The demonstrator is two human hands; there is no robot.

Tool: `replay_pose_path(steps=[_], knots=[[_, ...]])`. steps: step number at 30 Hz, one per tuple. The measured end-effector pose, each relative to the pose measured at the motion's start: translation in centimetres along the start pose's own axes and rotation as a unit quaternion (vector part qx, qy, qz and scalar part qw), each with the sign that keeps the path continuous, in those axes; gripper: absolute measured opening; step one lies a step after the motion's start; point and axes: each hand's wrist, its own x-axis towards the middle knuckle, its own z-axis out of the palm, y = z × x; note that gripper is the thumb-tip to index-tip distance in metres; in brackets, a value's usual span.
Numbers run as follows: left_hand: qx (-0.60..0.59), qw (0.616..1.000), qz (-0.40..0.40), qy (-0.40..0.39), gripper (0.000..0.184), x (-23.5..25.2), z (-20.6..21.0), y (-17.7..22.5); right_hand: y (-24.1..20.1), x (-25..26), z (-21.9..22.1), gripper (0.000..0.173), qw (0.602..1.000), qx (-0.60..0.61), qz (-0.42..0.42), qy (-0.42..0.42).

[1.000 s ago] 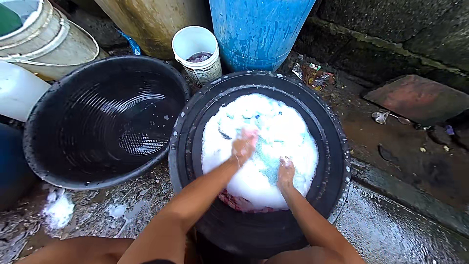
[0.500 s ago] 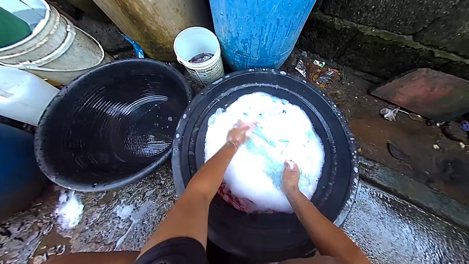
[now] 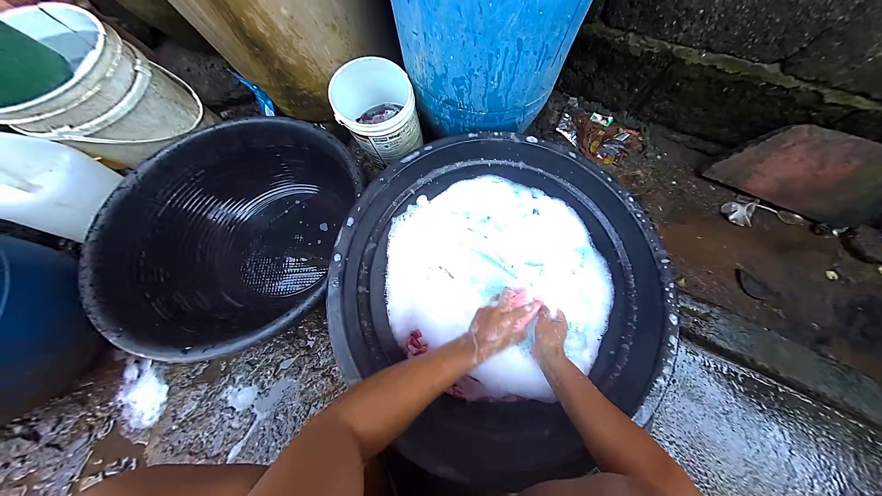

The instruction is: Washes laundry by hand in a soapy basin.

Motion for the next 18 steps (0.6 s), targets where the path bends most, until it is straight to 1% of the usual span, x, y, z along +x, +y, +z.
replay_pose_path(steps=[1, 2, 3, 4, 5, 6, 7, 8, 9, 10, 11, 12, 13, 14, 15, 16, 17, 18], knots=[[0.007, 0.999, -0.022, -0.030, 0.054, 0.4, -1.1, -0.6, 0.1, 0.0, -0.2, 0.039, 1.000, -0.005, 0.004, -0.004], [0.022, 0.997, -0.059, -0.041, 0.051, 1.5, -3.0, -2.2, 0.1, 0.1, -0.3, 0.040, 1.000, -0.010, 0.004, -0.006], [0.029, 0.993, -0.109, -0.024, 0.049, 2.6, -5.1, -3.6, 0.0, 0.2, -0.3, 0.041, 1.000, -0.010, 0.001, -0.007], [0.042, 0.987, -0.152, -0.008, 0.051, 3.4, -6.1, -5.1, 0.1, 0.2, -0.3, 0.042, 1.000, -0.010, 0.000, -0.006], [0.038, 0.984, -0.171, 0.028, 0.054, 3.7, -5.8, -5.6, 0.2, 0.2, -0.2, 0.043, 1.000, -0.013, 0.002, -0.006], [0.029, 0.985, -0.156, 0.065, 0.056, 3.3, -4.4, -5.2, 0.2, 0.2, -0.1, 0.042, 1.000, -0.013, 0.001, -0.004], [0.027, 0.990, -0.126, 0.059, 0.056, 2.3, -3.2, -3.3, 0.1, 0.2, 0.1, 0.041, 1.000, -0.013, -0.003, 0.000], [0.022, 0.995, -0.096, -0.008, 0.057, 0.8, -2.8, -0.5, 0.1, 0.2, 0.1, 0.040, 1.000, -0.012, -0.006, 0.003], [0.020, 0.996, -0.059, -0.060, 0.058, 0.0, -2.3, 1.3, 0.1, 0.3, 0.0, 0.037, 1.000, -0.009, -0.013, 0.008], [0.021, 0.997, -0.024, -0.068, 0.057, -0.2, -1.8, 1.2, 0.1, 0.3, -0.1, 0.037, 1.000, -0.007, -0.013, 0.006], [0.037, 0.998, -0.003, -0.051, 0.053, 0.4, -1.7, -0.6, 0.2, 0.1, -0.4, 0.039, 1.000, -0.014, -0.006, -0.001], [0.061, 0.998, -0.006, -0.010, 0.049, 1.7, -2.3, -3.4, 0.1, 0.1, -0.5, 0.040, 1.000, -0.018, 0.000, -0.007], [0.076, 0.996, -0.048, 0.004, 0.047, 2.9, -3.9, -5.1, 0.0, 0.2, -0.5, 0.042, 1.000, -0.018, 0.004, -0.008], [0.079, 0.991, -0.105, 0.003, 0.049, 3.8, -5.1, -6.1, 0.1, 0.2, -0.5, 0.043, 1.000, -0.018, 0.008, -0.006], [0.063, 0.987, -0.145, 0.003, 0.052, 3.9, -5.5, -5.9, 0.2, 0.1, -0.4, 0.043, 1.000, -0.018, 0.011, -0.005], [0.046, 0.988, -0.146, 0.002, 0.055, 3.3, -5.3, -4.3, 0.1, 0.2, -0.2, 0.042, 1.000, -0.016, 0.010, -0.002], [0.027, 0.993, -0.117, -0.015, 0.057, 2.1, -4.5, -1.8, 0.0, 0.2, 0.0, 0.042, 1.000, -0.013, 0.005, -0.001], [0.019, 0.996, -0.071, -0.045, 0.058, 0.7, -3.2, 0.5, 0.0, 0.1, 0.0, 0.041, 1.000, -0.009, 0.002, 0.001]])
